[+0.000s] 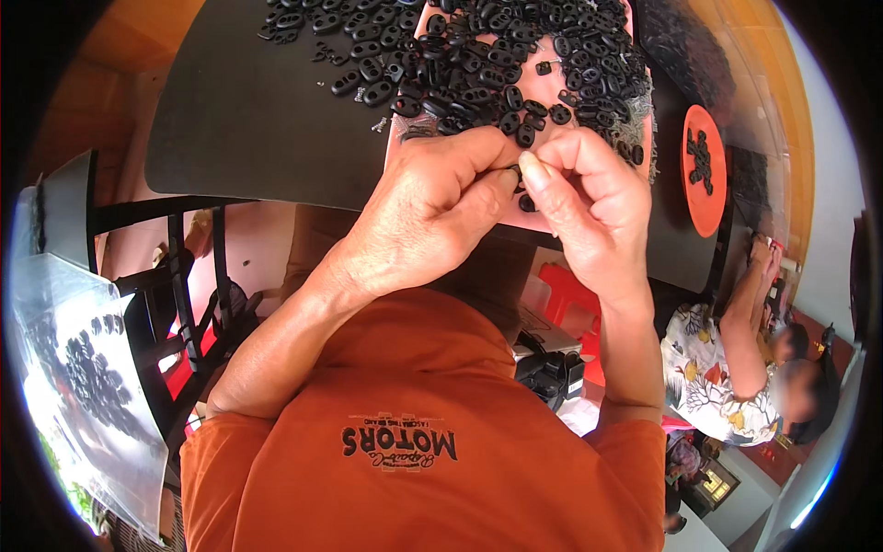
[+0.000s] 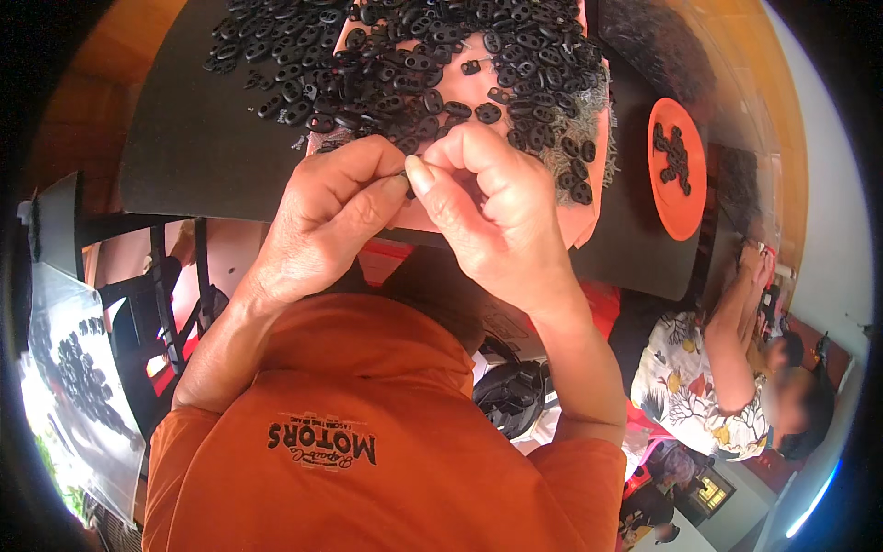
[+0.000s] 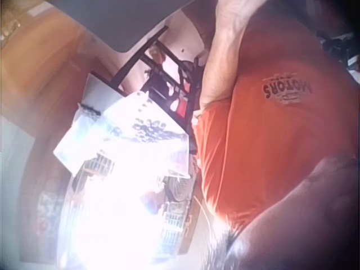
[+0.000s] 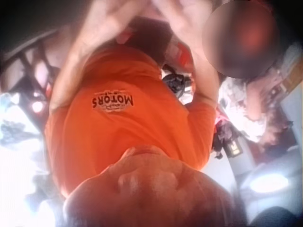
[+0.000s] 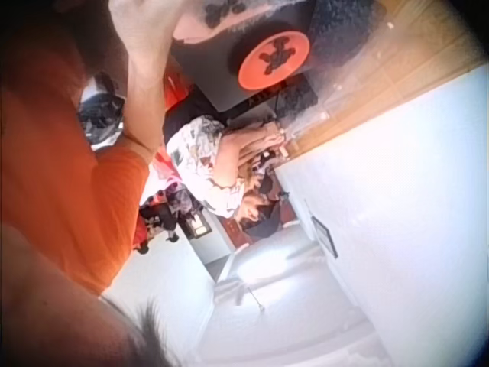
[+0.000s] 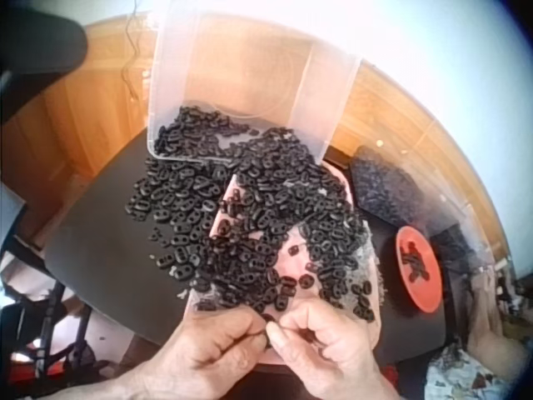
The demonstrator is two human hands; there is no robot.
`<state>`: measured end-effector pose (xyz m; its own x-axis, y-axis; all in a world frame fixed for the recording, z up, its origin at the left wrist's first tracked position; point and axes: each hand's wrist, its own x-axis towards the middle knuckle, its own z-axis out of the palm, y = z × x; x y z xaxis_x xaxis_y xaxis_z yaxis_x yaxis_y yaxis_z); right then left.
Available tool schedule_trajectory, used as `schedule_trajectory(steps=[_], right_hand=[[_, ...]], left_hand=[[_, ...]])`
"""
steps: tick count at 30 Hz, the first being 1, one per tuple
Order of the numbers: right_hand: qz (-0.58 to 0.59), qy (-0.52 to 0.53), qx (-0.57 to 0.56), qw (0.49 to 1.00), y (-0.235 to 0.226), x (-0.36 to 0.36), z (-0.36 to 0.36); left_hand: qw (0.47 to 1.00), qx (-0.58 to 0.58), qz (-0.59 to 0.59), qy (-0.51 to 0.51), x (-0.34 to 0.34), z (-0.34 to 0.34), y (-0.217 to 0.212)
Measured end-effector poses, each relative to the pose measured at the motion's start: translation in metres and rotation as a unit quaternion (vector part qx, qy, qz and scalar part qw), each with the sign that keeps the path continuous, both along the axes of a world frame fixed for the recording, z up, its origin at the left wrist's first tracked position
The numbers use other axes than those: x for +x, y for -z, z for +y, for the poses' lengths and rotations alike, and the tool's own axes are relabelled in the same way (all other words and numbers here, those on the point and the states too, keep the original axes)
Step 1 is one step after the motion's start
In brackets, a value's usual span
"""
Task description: The person sits at a table and repeatedly picks up small black plastic rings and metal screws. They insert the screws into the rings and place the assembled units onto a pink mat. The person continues this repetitive assembly process throughout the clip.
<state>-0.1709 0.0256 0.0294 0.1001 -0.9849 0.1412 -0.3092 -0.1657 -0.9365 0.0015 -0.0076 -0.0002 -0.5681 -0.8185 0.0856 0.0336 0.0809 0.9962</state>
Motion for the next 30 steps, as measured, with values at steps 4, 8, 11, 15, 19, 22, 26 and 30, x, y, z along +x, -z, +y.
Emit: schedule_trajectory(steps=[4,8,11,15,19,22,26,30], right_hand=[[0.024,0.005,0.024,0.999,0.0,-0.003,0.007],[0.062,-0.053,-0.032,0.996,-0.005,-0.009,0.002],[0.069,-0.074,-0.041,0.994,-0.006,-0.009,-0.001],[0.115,-0.106,-0.056,0.986,-0.009,-0.01,-0.003],[0.176,-0.113,-0.108,0.972,-0.009,-0.005,-0.003],[0.218,-0.1,-0.123,0.963,-0.009,0.0,0.0],[0.233,-0.088,-0.127,0.96,-0.011,0.006,0.004],[0.249,-0.075,-0.126,0.957,-0.01,0.011,0.009]], left_hand=[[1.0,0.0,0.021,0.004,0.001,0.002,-0.001],[0.996,0.065,0.048,0.027,0.003,0.002,-0.004],[0.996,0.065,0.045,0.035,0.007,0.001,-0.002],[0.997,0.054,0.05,0.037,0.009,0.001,-0.002],[0.996,0.054,0.057,0.03,0.01,0.003,-0.004],[0.995,0.063,0.057,0.044,0.013,0.001,-0.004],[0.998,0.004,0.057,0.034,0.012,-0.002,0.001],[0.998,-0.012,0.052,0.035,0.013,0.001,0.004]])
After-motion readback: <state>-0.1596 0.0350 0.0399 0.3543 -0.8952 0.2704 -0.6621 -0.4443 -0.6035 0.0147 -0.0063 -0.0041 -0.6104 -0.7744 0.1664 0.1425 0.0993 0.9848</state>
